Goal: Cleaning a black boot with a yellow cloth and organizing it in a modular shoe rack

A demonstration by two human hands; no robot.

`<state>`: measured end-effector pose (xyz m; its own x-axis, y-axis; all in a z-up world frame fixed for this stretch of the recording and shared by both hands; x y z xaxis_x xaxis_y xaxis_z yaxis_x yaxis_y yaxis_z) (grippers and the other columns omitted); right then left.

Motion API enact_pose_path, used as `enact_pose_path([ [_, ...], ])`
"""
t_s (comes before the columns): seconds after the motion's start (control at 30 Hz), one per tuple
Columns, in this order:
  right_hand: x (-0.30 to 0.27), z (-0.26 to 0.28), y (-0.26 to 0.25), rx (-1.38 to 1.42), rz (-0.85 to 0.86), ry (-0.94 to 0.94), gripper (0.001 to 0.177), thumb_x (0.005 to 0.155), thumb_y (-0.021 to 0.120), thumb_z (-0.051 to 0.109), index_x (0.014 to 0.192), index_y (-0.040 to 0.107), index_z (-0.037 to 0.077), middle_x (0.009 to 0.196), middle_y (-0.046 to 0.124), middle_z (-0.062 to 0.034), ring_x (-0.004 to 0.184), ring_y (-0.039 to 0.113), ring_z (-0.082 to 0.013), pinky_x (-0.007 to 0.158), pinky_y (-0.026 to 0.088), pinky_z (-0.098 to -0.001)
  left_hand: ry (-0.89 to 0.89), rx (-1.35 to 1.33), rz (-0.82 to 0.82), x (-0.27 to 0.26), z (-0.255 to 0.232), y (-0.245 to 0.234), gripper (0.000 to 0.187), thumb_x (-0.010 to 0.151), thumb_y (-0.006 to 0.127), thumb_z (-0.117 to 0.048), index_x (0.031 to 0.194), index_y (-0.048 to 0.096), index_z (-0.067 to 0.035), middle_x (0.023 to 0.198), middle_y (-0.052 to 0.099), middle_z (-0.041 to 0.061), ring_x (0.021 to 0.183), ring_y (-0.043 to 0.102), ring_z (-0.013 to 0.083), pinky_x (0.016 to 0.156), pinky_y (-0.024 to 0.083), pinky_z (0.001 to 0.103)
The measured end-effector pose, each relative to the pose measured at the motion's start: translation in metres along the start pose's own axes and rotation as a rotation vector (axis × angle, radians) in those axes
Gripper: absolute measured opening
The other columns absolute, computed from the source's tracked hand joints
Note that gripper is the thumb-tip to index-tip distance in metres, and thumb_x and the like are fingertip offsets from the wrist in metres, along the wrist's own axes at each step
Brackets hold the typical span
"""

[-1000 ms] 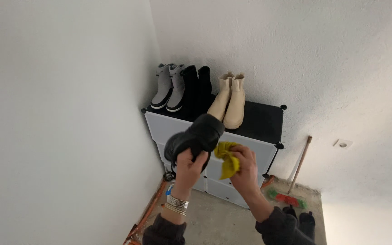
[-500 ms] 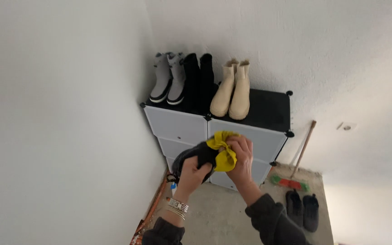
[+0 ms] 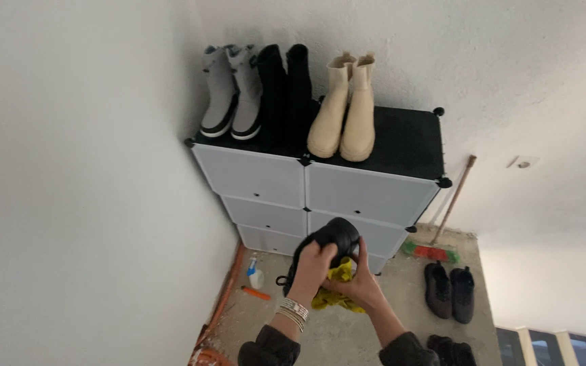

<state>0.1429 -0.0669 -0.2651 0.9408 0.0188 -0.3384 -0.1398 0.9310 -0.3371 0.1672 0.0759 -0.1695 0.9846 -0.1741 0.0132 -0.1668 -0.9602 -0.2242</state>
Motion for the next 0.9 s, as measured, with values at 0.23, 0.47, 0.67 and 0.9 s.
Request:
enact_pose_path([
  [0.23,0.062,-0.061,-0.030,0.433,-0.009,-0.074,0.101,0.068,0.080,0.005,0.156,0.034,0.024,0.130,0.068,-0.0139,0.113,0.065,-0.0268,0.095,0.056,-0.0447,-0.325,-0.506,-0.008,0.017,-0.021,0.036,0.024,0.096,0.060,-0.024,0.104,0.060,-0.002,0.103,0.069,0.013,0.098,0.068,0.0284,0.086,0.051,0.042],
  [0.47,0.067,-0.069,-0.061,0.585,-0.100,-0.144,0.064,0.081,0.072,0.019,0.142,0.054,0.015,0.120,0.071,-0.0133,0.104,0.067,-0.0274,0.086,0.056,-0.0457,0.041,0.101,0.132,0.030,-0.045,0.089,0.043,0.102,0.059,-0.035,0.069,0.038,-0.016,0.057,0.035,-0.003,0.049,0.031,0.0108,0.049,0.027,0.030],
  [0.67,0.102,-0.143,-0.060,0.856,-0.197,0.040,0.061,0.068,0.098,0.015,0.121,0.070,0.008,0.107,0.073,-0.0119,0.093,0.071,-0.0311,0.081,0.059,-0.0464,0.409,-0.169,-0.443,-0.025,0.015,0.011,0.017,0.100,0.068,-0.012,0.113,0.078,-0.007,0.105,0.081,0.013,0.100,0.077,0.0275,0.083,0.061,0.041],
  [0.9,0.103,-0.162,-0.030,1.027,-0.055,0.302,0.040,0.080,0.078,0.013,0.118,0.067,0.010,0.123,0.072,-0.0103,0.119,0.066,-0.0292,0.096,0.055,-0.0451,-0.752,-0.214,-0.019,-0.057,0.247,0.083,0.056,0.085,0.073,-0.039,0.128,0.068,-0.003,0.109,0.073,0.013,0.101,0.071,0.0265,0.086,0.054,0.038],
])
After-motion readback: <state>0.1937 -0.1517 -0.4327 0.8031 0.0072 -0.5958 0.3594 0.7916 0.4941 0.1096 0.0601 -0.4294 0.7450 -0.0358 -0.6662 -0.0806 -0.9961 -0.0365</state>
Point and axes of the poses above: each hand's wrist, its own x-axis towards the middle knuckle, its own y-axis out of the palm, z = x × y, the point moved 9 cm from there along x, towards the middle knuckle
